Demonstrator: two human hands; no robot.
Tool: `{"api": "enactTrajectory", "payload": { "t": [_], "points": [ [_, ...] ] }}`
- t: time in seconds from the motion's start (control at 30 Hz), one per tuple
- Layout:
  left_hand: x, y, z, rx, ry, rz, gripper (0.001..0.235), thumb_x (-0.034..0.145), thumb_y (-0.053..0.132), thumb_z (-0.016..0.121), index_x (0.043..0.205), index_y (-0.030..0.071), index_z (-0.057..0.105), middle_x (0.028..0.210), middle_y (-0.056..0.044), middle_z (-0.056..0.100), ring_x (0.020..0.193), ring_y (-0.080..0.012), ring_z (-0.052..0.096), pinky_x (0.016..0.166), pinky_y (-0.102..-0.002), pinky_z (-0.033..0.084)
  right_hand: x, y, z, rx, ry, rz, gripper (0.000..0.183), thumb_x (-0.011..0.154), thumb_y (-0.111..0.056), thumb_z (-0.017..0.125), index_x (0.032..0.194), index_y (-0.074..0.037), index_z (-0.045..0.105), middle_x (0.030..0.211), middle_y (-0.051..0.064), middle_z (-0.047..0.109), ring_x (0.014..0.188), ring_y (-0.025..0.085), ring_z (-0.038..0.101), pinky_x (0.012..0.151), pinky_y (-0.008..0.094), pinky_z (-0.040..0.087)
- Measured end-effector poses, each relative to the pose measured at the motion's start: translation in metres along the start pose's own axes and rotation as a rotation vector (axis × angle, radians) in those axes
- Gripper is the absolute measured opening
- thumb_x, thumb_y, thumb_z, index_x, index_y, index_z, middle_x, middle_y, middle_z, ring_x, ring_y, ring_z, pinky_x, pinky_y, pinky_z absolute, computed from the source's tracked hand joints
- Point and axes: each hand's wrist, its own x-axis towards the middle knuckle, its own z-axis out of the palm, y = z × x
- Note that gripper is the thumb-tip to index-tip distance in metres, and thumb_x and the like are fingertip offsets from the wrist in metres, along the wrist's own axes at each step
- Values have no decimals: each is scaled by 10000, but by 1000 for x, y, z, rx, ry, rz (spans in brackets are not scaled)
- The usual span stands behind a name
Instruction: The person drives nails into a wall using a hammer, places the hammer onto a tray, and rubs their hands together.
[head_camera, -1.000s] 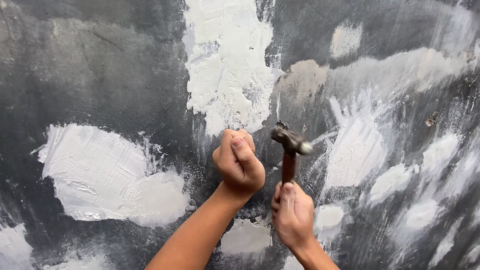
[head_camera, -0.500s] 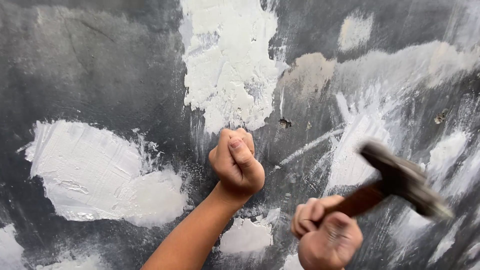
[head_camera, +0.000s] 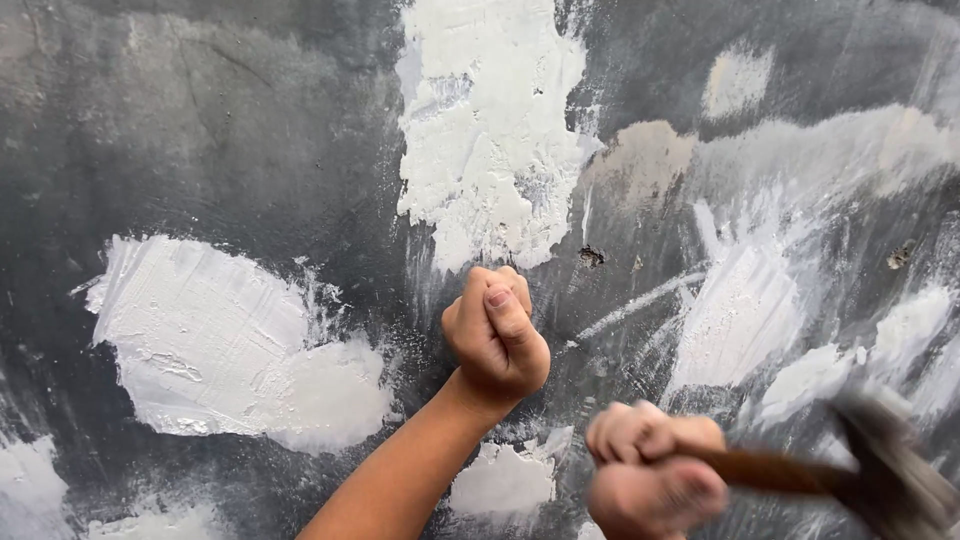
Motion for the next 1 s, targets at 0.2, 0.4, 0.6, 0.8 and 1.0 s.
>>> {"api": "enactTrajectory", "payload": {
  "t": [0.2,0.4,0.6,0.8,1.0],
  "points": [
    [3,6,0,8,-3,-8,278,1103,123,346,842,41,397,606,-29,431,480,-106,426,446,-275,341,8,-29,4,-698,218,711,453,1019,-415,484,837,0,500,551,44,434,437,126,363,380,308,291],
    [1,6,3,50,-10,-3,276,1110,114,346,850,38,403,624,-36,456,490,-115,426,466,-285,350,7,2,-21,-241,-37,583,245,989,-251,573,939,-29,483,689,56,466,535,117,402,447,276,329],
    [4,6,2,3,-24,13,294,1108,120,340,829,45,392,607,-21,420,482,-94,386,450,-267,313,15,-33,-29,-105,-55,393,274,1066,-257,524,944,-11,517,698,68,481,554,139,457,450,302,381],
    [0,5,3,-23,-8,-24,294,1108,131,341,835,37,392,607,-21,408,488,-89,388,447,-268,304,3,0,-22,-586,85,605,375,1003,-360,577,944,5,514,642,67,450,501,151,392,421,311,319],
    [3,8,2,-15,-21,7,295,1105,125,342,821,46,368,606,-22,407,490,-92,374,452,-276,298,-1,2,-23,56,97,72,474,1072,-482,535,905,-39,525,569,24,415,475,110,343,412,276,349]
  ]
}}
